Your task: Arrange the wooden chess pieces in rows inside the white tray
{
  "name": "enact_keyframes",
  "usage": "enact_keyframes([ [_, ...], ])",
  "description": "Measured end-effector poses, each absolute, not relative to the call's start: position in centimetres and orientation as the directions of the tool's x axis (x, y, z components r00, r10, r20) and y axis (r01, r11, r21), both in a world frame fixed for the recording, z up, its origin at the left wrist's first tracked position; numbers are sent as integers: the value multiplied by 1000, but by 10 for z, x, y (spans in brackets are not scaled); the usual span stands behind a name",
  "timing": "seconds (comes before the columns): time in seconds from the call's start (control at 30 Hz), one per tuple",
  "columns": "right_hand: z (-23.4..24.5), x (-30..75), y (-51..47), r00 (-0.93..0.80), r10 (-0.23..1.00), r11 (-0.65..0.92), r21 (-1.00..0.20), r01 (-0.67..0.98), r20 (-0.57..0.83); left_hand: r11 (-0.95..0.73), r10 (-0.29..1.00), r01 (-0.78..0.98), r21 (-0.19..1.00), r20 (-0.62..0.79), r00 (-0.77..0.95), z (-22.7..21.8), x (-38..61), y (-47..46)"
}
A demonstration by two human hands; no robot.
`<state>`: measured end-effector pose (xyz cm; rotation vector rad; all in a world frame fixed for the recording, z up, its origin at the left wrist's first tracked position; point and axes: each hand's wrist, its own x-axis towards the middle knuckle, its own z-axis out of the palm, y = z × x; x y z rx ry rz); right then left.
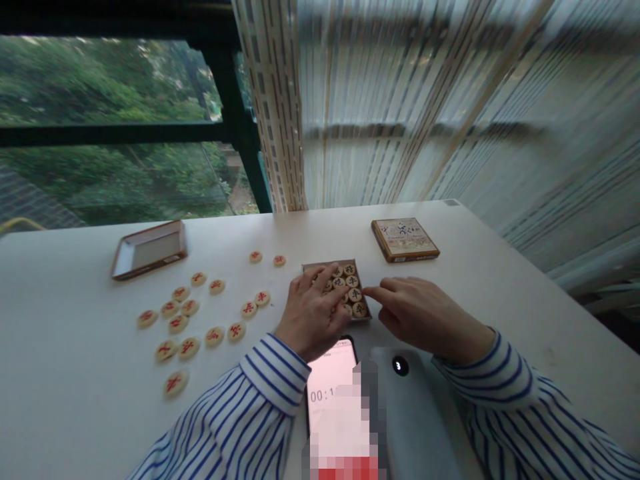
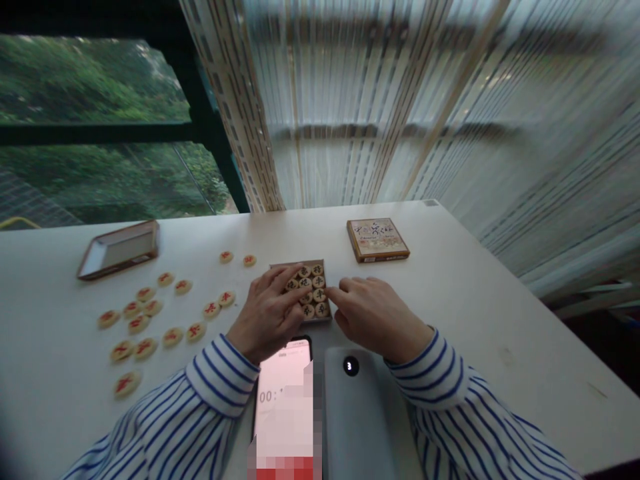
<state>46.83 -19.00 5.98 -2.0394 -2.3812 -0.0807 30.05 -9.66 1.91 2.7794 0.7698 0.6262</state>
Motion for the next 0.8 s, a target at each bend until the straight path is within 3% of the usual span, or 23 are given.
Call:
enact_keyframes([
  [0.3, 52, 468, -186, -117, 992, 111, 129, 985, 41, -846, 533, 482, 229, 320, 783, 21, 312, -87],
  [0.8, 54, 469, -187, -151, 987, 146, 105, 984, 51, -865, 499, 428, 261, 361, 788, 22, 314, -84],
])
